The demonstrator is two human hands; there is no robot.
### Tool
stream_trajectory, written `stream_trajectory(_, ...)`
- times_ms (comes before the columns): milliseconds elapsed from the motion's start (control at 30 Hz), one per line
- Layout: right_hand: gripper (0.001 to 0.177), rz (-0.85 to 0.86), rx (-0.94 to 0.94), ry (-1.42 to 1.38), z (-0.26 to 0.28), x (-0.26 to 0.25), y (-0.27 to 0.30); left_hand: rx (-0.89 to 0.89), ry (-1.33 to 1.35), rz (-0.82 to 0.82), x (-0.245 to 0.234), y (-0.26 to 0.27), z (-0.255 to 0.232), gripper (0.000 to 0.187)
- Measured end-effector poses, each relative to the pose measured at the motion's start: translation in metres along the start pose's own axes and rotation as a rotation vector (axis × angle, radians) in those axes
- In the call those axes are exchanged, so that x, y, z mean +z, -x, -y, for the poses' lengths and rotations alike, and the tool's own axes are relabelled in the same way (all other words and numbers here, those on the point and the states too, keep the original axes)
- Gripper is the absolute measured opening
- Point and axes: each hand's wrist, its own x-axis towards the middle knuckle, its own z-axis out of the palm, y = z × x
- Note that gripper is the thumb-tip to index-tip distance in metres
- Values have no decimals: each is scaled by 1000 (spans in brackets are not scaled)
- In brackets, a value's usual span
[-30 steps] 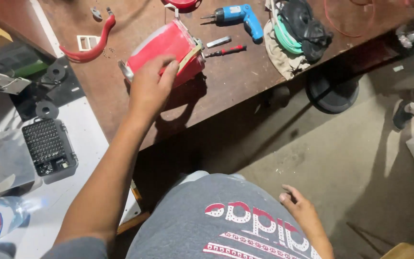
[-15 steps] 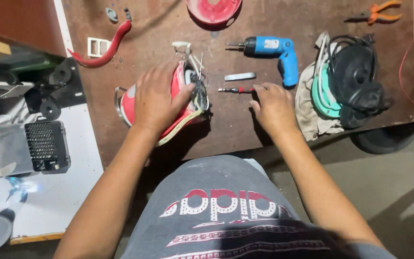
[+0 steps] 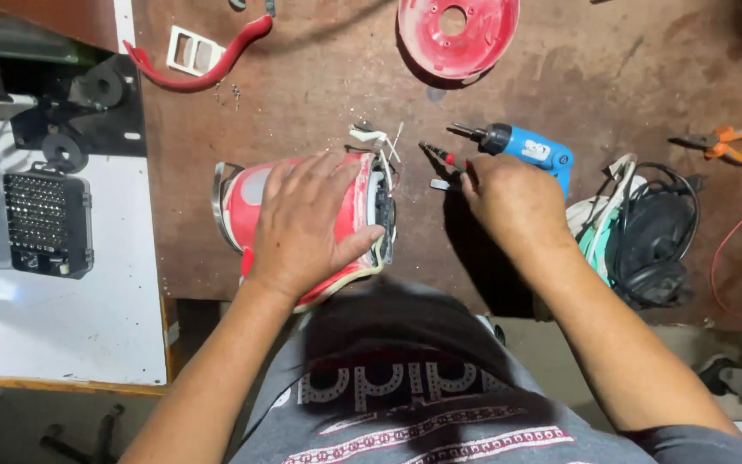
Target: The person is repairing a red electric motor, likely from a blender or similar appliance. They use a screwdriver to manipulate the internal components, including wires and gears, while holding the motor casing with their other hand.
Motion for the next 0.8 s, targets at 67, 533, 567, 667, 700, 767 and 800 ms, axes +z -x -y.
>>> stream_trajectory(67, 24, 91, -8, 17, -2, -13, -13, -10, 31, 8, 1, -1, 1, 92)
stream_trajectory(533, 24, 346, 384, -1116, -54, 7, 39, -37, 98, 6, -5, 17, -13, 89)
stream_trajectory(567, 15, 400, 345, -1217, -56, 10, 51, -42, -16, 48, -3, 19, -11, 91)
stream_trajectory(667, 10, 483, 277, -1387, -51, 18, 82, -7, -173, 57, -4, 21, -13, 94)
stream_trajectory(700, 14, 522, 241, -1431, -47, 21, 92, 16, -200, 12, -6, 24, -15, 93)
stream_trajectory(767, 11, 555, 330, -1370, -27, 10, 94, 15, -188, 39, -8, 27, -18, 90)
stream_trajectory(800, 8, 591, 417, -1277, -18, 3, 95, 4, -156, 47, -9, 28, -20, 87)
